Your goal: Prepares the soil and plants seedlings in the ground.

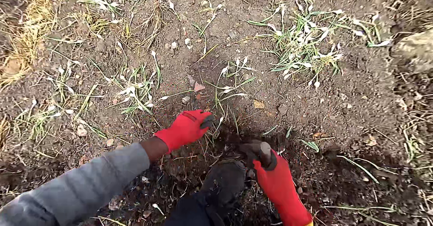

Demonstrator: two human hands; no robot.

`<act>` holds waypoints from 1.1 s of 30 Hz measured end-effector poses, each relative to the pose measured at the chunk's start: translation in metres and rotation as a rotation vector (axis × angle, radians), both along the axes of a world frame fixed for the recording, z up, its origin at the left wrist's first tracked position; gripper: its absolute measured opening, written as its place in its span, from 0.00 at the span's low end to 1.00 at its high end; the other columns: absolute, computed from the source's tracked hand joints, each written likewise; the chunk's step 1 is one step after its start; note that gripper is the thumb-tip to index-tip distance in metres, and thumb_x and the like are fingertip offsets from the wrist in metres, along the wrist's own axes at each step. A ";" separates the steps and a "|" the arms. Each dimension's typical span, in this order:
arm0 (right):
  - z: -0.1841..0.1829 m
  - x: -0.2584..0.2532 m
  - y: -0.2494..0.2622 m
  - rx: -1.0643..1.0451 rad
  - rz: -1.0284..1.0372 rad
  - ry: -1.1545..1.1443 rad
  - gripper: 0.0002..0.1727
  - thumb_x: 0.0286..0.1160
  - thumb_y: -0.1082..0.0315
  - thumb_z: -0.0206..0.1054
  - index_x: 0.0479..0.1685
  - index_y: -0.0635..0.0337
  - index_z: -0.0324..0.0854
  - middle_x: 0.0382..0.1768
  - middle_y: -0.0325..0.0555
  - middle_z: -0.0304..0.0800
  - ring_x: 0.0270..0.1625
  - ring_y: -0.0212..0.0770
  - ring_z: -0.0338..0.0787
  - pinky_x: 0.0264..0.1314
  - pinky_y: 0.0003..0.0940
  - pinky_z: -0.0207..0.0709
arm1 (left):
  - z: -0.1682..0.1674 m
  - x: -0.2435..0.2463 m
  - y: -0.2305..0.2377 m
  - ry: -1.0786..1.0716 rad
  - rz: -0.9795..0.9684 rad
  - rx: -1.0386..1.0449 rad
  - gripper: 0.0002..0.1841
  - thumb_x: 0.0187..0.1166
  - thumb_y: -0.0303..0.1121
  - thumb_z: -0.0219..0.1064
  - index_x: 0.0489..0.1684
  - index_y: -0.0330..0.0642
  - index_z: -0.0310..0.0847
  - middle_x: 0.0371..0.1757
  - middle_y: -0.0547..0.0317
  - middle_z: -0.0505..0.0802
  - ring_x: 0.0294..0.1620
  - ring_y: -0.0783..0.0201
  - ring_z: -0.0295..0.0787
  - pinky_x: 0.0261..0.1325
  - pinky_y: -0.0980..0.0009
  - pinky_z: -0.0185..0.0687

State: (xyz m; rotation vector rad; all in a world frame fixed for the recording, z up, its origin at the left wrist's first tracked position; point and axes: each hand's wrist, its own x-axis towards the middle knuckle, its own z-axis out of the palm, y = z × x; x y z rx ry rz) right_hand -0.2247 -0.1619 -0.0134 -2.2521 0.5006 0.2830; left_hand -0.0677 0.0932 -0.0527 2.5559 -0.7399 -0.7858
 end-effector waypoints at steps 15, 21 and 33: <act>-0.014 0.019 0.050 0.133 -0.099 -0.066 0.22 0.67 0.61 0.73 0.60 0.61 0.86 0.42 0.45 0.95 0.45 0.38 0.94 0.53 0.44 0.88 | -0.029 0.013 -0.043 0.361 0.517 -0.083 0.14 0.81 0.44 0.71 0.51 0.44 0.91 0.52 0.46 0.94 0.59 0.47 0.91 0.65 0.39 0.82; -0.018 0.036 0.049 0.148 -0.107 0.072 0.18 0.69 0.61 0.73 0.55 0.60 0.87 0.38 0.47 0.92 0.43 0.44 0.92 0.50 0.53 0.84 | -0.004 0.029 0.017 0.396 0.763 -0.576 0.15 0.93 0.34 0.56 0.61 0.34 0.84 0.48 0.50 0.94 0.45 0.63 0.92 0.56 0.60 0.89; 0.087 0.111 0.074 0.250 0.130 -0.091 0.11 0.77 0.62 0.71 0.46 0.61 0.80 0.27 0.43 0.84 0.26 0.34 0.85 0.26 0.32 0.81 | 0.026 -0.018 0.111 -0.155 0.199 0.130 0.12 0.80 0.38 0.71 0.57 0.47 0.90 0.48 0.52 0.96 0.55 0.52 0.94 0.69 0.43 0.81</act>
